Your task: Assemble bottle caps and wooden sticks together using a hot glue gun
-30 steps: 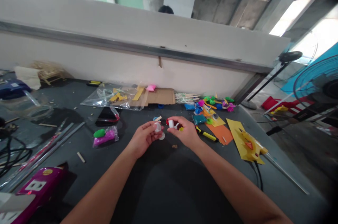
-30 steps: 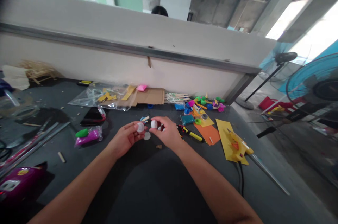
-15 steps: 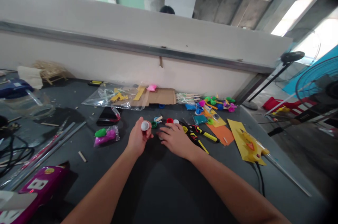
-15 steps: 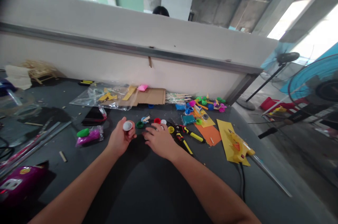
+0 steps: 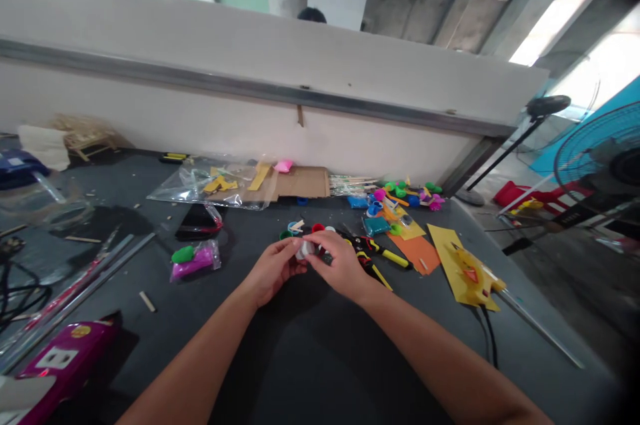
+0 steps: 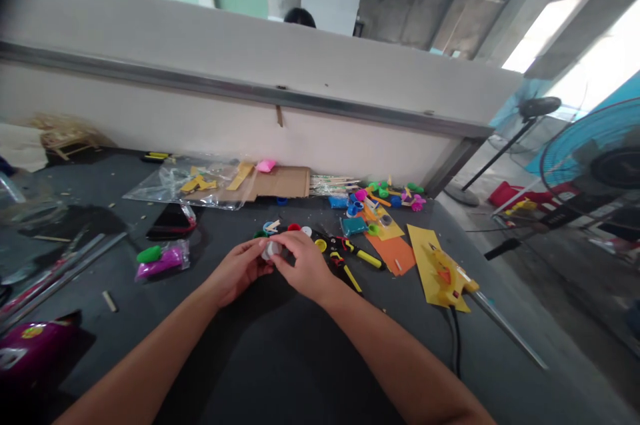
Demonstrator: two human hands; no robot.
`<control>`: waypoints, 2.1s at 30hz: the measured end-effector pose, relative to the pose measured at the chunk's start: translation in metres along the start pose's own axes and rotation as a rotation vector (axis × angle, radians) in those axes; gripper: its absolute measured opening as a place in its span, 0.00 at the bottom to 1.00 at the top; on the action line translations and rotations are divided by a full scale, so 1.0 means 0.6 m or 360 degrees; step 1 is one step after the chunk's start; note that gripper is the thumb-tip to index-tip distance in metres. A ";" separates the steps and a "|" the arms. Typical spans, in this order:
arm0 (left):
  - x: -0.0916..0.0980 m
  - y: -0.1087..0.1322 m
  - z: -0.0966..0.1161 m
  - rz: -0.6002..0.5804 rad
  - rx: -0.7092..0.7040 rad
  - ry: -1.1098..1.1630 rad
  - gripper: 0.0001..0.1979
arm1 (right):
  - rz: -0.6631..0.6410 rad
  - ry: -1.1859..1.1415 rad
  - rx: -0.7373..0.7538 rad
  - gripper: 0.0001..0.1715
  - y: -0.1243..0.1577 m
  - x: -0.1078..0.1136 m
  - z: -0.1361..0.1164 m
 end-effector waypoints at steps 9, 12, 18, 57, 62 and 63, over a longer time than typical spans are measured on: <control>0.003 -0.004 -0.001 -0.0091 -0.0009 -0.0009 0.14 | -0.0010 0.0035 0.0011 0.17 -0.001 -0.002 -0.007; 0.005 -0.004 -0.003 -0.0088 0.0001 0.0014 0.14 | -0.0021 0.0049 0.0029 0.16 -0.004 0.000 -0.012; 0.004 -0.002 -0.007 -0.0089 0.0062 0.0034 0.12 | -0.0060 0.0038 0.0047 0.16 -0.007 0.000 -0.018; -0.007 0.005 0.023 0.0285 -0.0354 -0.0770 0.17 | -0.0153 0.0305 0.0295 0.18 0.004 -0.010 -0.010; -0.004 0.023 0.041 0.0693 -0.0585 -0.1146 0.12 | -0.0220 0.0413 0.0348 0.24 0.009 -0.030 -0.013; -0.005 0.026 0.043 0.0710 -0.0627 -0.1148 0.12 | -0.0204 0.0412 0.0337 0.25 0.009 -0.031 -0.014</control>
Point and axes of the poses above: each hand's wrist, its own y-axis away from the middle knuckle, its own x-axis out of the back of the hand, z = x × y, the point moved 10 cm from there along -y, towards the middle knuckle, and after that the axes turned 14 degrees about x, right-handed, at the moved point
